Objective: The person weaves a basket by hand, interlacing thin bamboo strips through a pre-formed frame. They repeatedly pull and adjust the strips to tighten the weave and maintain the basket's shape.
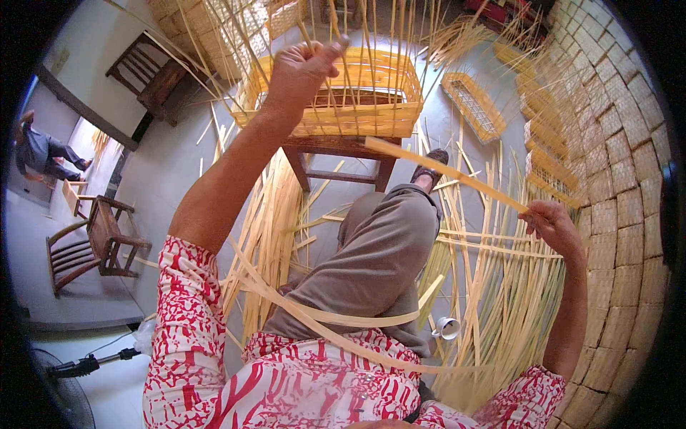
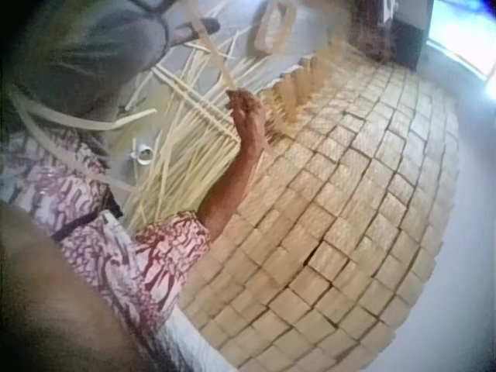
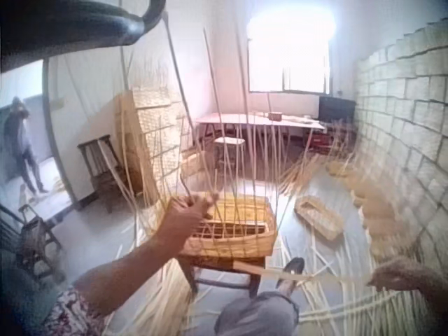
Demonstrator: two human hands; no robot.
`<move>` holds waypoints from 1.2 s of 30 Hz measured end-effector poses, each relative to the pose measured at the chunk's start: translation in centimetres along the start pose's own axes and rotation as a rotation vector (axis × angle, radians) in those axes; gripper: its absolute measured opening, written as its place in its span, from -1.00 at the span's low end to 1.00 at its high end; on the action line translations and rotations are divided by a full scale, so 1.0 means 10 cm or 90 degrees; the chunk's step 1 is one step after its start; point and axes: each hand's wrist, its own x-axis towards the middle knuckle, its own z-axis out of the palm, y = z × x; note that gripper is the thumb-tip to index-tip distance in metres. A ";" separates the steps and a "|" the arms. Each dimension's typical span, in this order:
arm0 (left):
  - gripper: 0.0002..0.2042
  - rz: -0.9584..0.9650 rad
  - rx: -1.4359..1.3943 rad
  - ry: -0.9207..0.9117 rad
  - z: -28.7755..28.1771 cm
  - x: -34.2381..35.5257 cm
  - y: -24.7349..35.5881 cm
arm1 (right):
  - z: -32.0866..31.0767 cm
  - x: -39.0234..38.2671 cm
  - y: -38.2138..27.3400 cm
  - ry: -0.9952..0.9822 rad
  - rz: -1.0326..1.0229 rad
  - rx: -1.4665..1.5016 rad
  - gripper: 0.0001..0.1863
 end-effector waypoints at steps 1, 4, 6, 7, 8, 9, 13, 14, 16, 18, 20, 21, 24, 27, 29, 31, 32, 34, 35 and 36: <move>-0.66 0.035 -0.109 0.004 0.00 0.01 0.04 | 0.00 -0.02 0.00 -0.005 0.012 0.006 -0.91; -0.51 0.045 -0.119 -0.105 0.01 0.17 0.27 | 0.03 -0.04 -0.01 -0.015 0.035 0.034 -0.90; -0.25 -0.002 -0.100 -0.122 0.23 0.26 0.34 | 0.06 -0.04 0.07 0.004 0.047 0.057 -0.89; -0.23 -0.003 -0.041 -0.155 0.21 0.30 0.36 | 0.08 -0.01 0.08 0.005 0.050 0.072 -0.88; -0.21 -0.004 0.019 -0.187 0.18 0.35 0.39 | 0.11 0.02 0.08 0.006 0.052 0.087 -0.87; -0.19 -0.004 0.070 -0.226 0.21 0.40 0.41 | 0.11 -0.02 0.07 0.013 0.065 0.099 -0.86; -0.58 0.166 0.085 -0.453 0.20 0.48 0.57 | 0.00 -0.21 -0.05 0.019 0.085 0.054 -0.78; -0.64 0.216 0.010 -0.496 0.26 0.45 0.60 | -0.04 -0.26 0.02 0.023 0.091 0.099 -0.73; -0.56 0.253 0.004 -0.546 0.44 0.44 0.81 | -0.07 -0.30 0.14 0.047 0.110 0.152 -0.74; -0.37 0.258 0.023 -0.595 0.69 0.57 0.81 | -0.13 -0.27 0.10 0.014 0.103 0.147 -0.81; -0.21 0.143 0.109 -0.495 0.85 0.73 0.63 | -0.09 -0.10 0.18 0.014 0.028 0.161 -0.85; -0.18 0.036 0.118 -0.431 0.94 0.73 0.61 | -0.04 -0.09 0.14 0.020 0.002 0.175 -0.87; -0.21 -0.188 0.127 -0.435 1.07 0.94 0.71 | -0.10 -0.20 0.09 0.044 0.039 0.062 -0.89; -0.35 -0.208 0.109 -0.418 1.16 1.04 0.63 | -0.11 -0.34 0.20 0.037 0.047 0.080 -0.88; -0.48 -0.177 0.125 -0.457 1.23 1.10 0.54 | -0.09 -0.34 0.21 0.037 0.050 0.095 -0.86; -0.56 -0.112 0.102 -0.533 1.27 0.96 0.55 | -0.07 -0.38 0.21 0.052 0.059 0.076 -0.85; -0.65 -0.059 0.264 -0.539 1.35 0.92 0.60 | -0.07 -0.40 0.21 0.042 0.084 0.056 -0.80; -0.76 0.227 0.521 -0.433 1.47 0.88 0.40 | -0.12 -0.34 0.17 0.011 0.112 0.007 -0.70; -0.79 0.327 0.671 -0.375 1.43 0.86 0.32 | -0.07 -0.29 0.18 0.037 0.082 0.018 -0.67; -0.85 0.437 0.722 -0.364 1.35 0.74 0.36 | -0.03 -0.32 0.23 0.068 0.060 0.021 -0.63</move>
